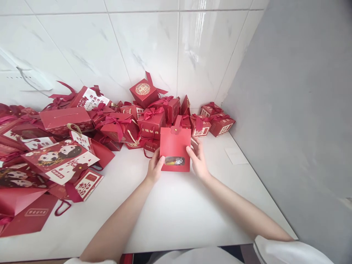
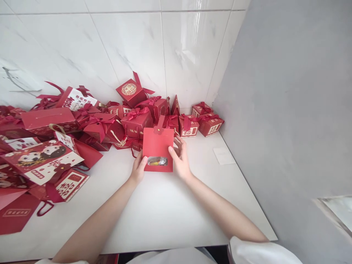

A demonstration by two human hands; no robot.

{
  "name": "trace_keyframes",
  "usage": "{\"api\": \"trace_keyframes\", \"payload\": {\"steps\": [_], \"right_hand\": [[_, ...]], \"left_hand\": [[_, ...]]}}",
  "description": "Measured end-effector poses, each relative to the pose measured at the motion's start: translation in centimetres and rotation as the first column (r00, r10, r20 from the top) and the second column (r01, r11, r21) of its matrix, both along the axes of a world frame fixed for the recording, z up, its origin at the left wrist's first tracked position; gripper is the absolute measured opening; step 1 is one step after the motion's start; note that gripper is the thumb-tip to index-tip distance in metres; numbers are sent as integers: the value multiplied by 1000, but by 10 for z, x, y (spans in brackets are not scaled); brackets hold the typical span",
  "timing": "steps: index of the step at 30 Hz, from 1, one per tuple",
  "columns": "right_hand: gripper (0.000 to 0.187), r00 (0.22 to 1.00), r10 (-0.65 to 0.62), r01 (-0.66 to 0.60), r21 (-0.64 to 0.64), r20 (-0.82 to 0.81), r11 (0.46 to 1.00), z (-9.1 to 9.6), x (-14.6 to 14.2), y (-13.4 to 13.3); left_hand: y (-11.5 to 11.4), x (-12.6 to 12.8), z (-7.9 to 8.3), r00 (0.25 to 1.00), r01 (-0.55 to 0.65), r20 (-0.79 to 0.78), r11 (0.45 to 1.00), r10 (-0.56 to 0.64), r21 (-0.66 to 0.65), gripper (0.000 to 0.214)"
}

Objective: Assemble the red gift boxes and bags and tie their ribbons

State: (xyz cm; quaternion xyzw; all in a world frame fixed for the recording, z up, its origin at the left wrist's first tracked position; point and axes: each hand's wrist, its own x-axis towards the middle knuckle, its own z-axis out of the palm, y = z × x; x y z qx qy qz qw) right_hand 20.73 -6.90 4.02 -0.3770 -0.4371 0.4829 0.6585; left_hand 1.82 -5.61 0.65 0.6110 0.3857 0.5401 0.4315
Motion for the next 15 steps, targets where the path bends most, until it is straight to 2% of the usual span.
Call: {"api": "trace_keyframes", "payload": {"steps": [2,4,6,9,15], "right_hand": [[49,1000,-17,17,-20,-13,1000,-17,-4,-12],[35,997,-77,76,-67,-15,995,-30,-6,-18],[30,993,-117,115,-121,-9,986,-37,-8,-16],[36,994,-105,109,-147,37,983,-43,-9,-8],[36,981,-80,99,-104,174,990,-43,-7,-7]], "left_hand": [[-2,2,2,1000,7,2,1000,-7,7,52],[-4,3,4,1000,-2,7,1000,2,0,53],[-5,3,5,999,-43,-33,999,43,-21,46],[-2,-1,2,989,-53,-139,998,48,-36,35],[9,-8,-9,988,24,-154,999,-28,-24,45]]}}
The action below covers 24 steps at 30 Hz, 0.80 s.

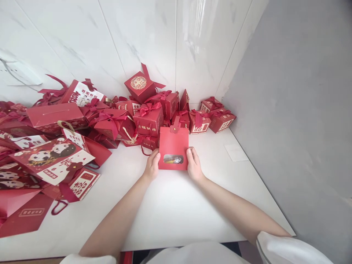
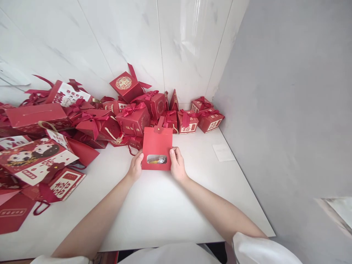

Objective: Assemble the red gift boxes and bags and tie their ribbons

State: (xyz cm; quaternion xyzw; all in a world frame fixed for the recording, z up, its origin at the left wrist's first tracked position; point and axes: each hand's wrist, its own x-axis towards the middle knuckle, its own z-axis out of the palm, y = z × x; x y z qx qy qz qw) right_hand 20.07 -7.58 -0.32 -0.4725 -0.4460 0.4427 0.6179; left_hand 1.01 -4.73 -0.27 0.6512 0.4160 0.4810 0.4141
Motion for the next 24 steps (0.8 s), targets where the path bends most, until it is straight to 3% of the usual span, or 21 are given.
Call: {"api": "trace_keyframes", "payload": {"steps": [11,24], "right_hand": [[32,998,-2,0,24,67,1000,2,6,-2],[35,996,-9,6,35,92,999,3,5,-3]], "left_hand": [[1,0,-4,996,38,-80,991,-28,130,43],[-3,3,6,999,53,-6,998,-53,42,44]]}}
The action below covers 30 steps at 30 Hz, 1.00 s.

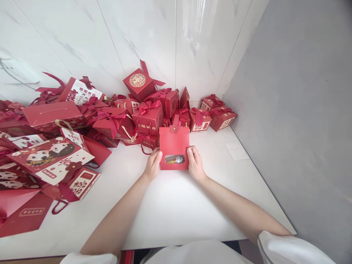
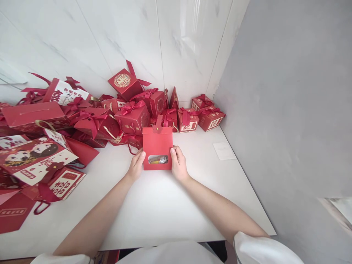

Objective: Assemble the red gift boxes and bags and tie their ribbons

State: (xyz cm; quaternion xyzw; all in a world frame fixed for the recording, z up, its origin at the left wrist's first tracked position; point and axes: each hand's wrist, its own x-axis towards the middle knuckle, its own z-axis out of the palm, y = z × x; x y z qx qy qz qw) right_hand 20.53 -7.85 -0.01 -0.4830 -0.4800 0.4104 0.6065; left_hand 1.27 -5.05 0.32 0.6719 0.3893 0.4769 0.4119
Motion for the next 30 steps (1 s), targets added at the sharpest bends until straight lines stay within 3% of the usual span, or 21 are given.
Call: {"api": "trace_keyframes", "payload": {"steps": [4,12,20,30], "right_hand": [[35,1000,6,-6,5,16,1000,1,0,-1],[34,998,49,-50,7,46,999,3,-1,-6],[34,997,57,-58,24,49,998,2,-1,-6],[34,998,52,-52,21,25,998,1,-2,-6]], "left_hand": [[2,-3,-1,1000,-15,-25,1000,15,9,44],[-6,-10,7,934,-131,-303,971,189,201,42],[-7,-7,16,937,-91,-312,973,155,210,43],[-7,-7,11,943,-139,-278,977,181,164,39]]}}
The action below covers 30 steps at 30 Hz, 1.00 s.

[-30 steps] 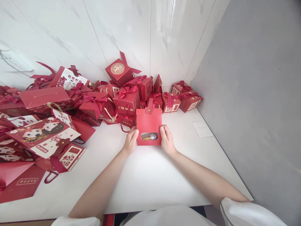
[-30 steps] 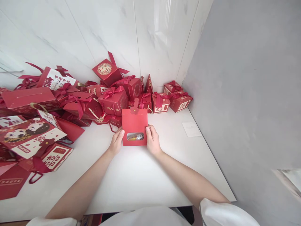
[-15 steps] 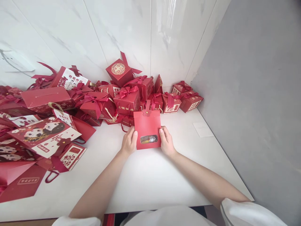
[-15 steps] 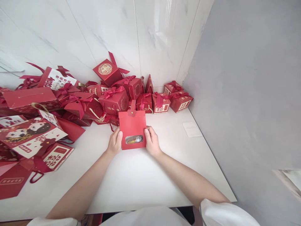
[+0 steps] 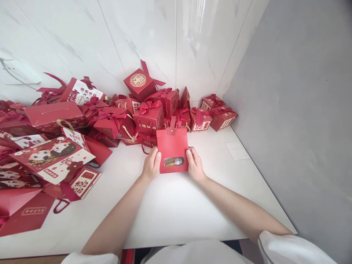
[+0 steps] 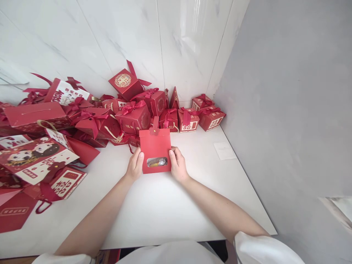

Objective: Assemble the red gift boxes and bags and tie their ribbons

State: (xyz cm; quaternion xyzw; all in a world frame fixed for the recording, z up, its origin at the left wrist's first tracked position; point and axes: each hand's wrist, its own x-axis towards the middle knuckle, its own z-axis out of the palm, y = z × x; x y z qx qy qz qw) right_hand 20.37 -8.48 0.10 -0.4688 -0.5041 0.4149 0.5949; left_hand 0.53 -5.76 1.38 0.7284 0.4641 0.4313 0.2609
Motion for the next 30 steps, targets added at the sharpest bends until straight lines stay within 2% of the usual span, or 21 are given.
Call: {"api": "trace_keyframes", "payload": {"steps": [3,6,8,11,14,17,19,22,24,26,28,30], "right_hand": [[34,999,-39,39,-9,-28,999,-2,0,2],[38,983,-148,141,-71,-108,987,-4,3,9],[42,962,-206,185,-127,-179,974,-6,7,15],[47,944,-227,189,-170,-241,967,-6,11,21],[48,942,-189,149,-161,-278,976,-4,12,19],[45,944,-189,171,-88,-272,981,-2,11,14],[39,955,-229,234,7,-187,972,-2,11,10],[40,960,-277,270,149,28,951,-1,10,5],[44,949,-284,254,202,139,946,0,9,1],[47,942,-265,209,258,206,943,1,7,-3],[55,949,-216,135,325,231,936,2,6,-7],[66,968,-129,42,365,217,930,3,6,-10]], "left_hand": [[0,1,-1,999,3,36,1000,-2,-15,35],[0,3,-3,987,129,108,990,-122,-62,40],[0,5,-4,974,207,123,966,-189,-158,50],[0,7,-6,971,234,108,931,-211,-282,58],[1,8,-8,968,241,136,923,-209,-300,56],[2,9,-9,978,194,125,953,-169,-231,42],[3,11,-9,989,115,114,980,-97,-163,38],[2,12,-11,980,22,200,982,16,-187,51],[1,12,-12,966,66,259,968,-1,-241,64],[1,11,-13,958,162,271,953,-90,-256,80],[1,11,-14,944,251,276,933,-178,-256,95],[2,11,-14,920,312,321,914,-223,-259,96]]}}
